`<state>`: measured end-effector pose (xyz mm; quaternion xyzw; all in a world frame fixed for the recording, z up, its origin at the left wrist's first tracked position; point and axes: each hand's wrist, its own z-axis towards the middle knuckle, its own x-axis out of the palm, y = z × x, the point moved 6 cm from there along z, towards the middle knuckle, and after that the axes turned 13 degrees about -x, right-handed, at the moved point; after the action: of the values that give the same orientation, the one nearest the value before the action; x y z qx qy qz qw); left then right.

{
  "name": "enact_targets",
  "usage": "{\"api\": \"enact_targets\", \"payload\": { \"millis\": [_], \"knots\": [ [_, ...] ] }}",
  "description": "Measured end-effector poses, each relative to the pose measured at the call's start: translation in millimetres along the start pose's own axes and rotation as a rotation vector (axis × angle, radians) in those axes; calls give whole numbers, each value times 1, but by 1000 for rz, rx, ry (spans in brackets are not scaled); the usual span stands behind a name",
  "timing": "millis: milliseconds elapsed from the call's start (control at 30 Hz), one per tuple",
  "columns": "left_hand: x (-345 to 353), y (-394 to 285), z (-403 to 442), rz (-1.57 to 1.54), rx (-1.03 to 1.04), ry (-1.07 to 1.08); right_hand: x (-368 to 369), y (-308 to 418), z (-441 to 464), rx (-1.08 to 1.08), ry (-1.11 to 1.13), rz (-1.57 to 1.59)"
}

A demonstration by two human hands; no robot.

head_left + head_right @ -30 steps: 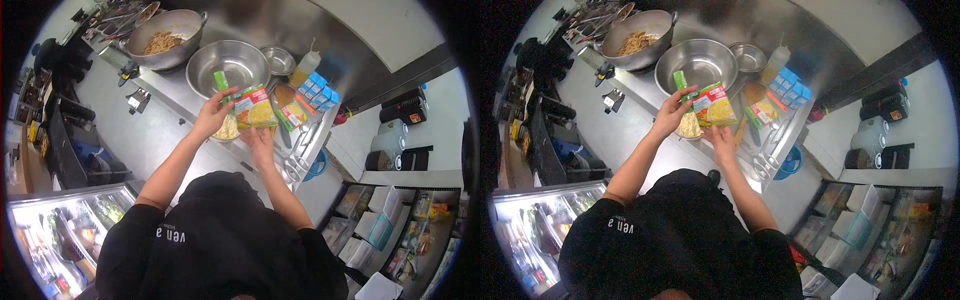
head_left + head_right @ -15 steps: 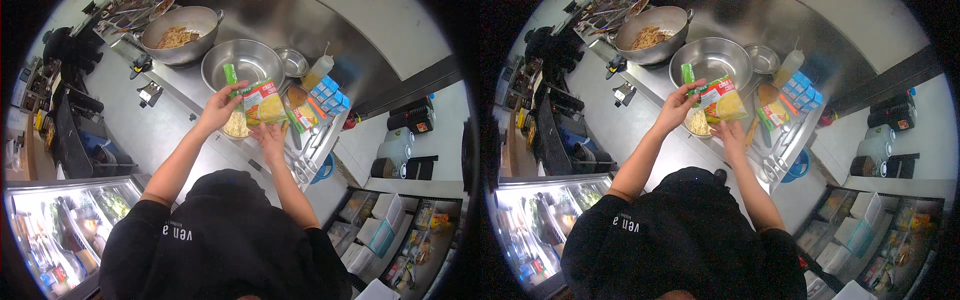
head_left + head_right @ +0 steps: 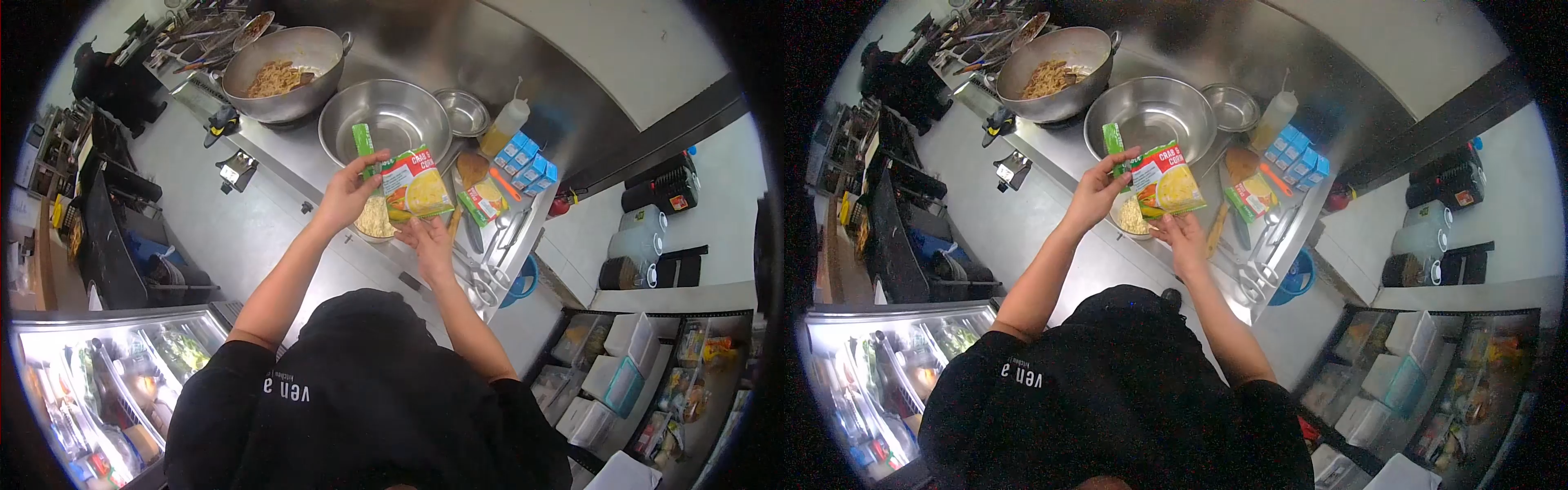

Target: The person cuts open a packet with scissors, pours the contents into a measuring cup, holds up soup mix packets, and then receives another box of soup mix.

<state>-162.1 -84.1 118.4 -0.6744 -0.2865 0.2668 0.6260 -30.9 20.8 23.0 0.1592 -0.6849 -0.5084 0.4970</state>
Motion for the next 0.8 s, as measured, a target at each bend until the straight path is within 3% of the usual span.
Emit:
{"api": "enact_targets", "payload": {
  "millis": [800],
  "knots": [
    [5,0,0,19,11,11,-1,0,-5,-15,0,-6]
  ]
}}
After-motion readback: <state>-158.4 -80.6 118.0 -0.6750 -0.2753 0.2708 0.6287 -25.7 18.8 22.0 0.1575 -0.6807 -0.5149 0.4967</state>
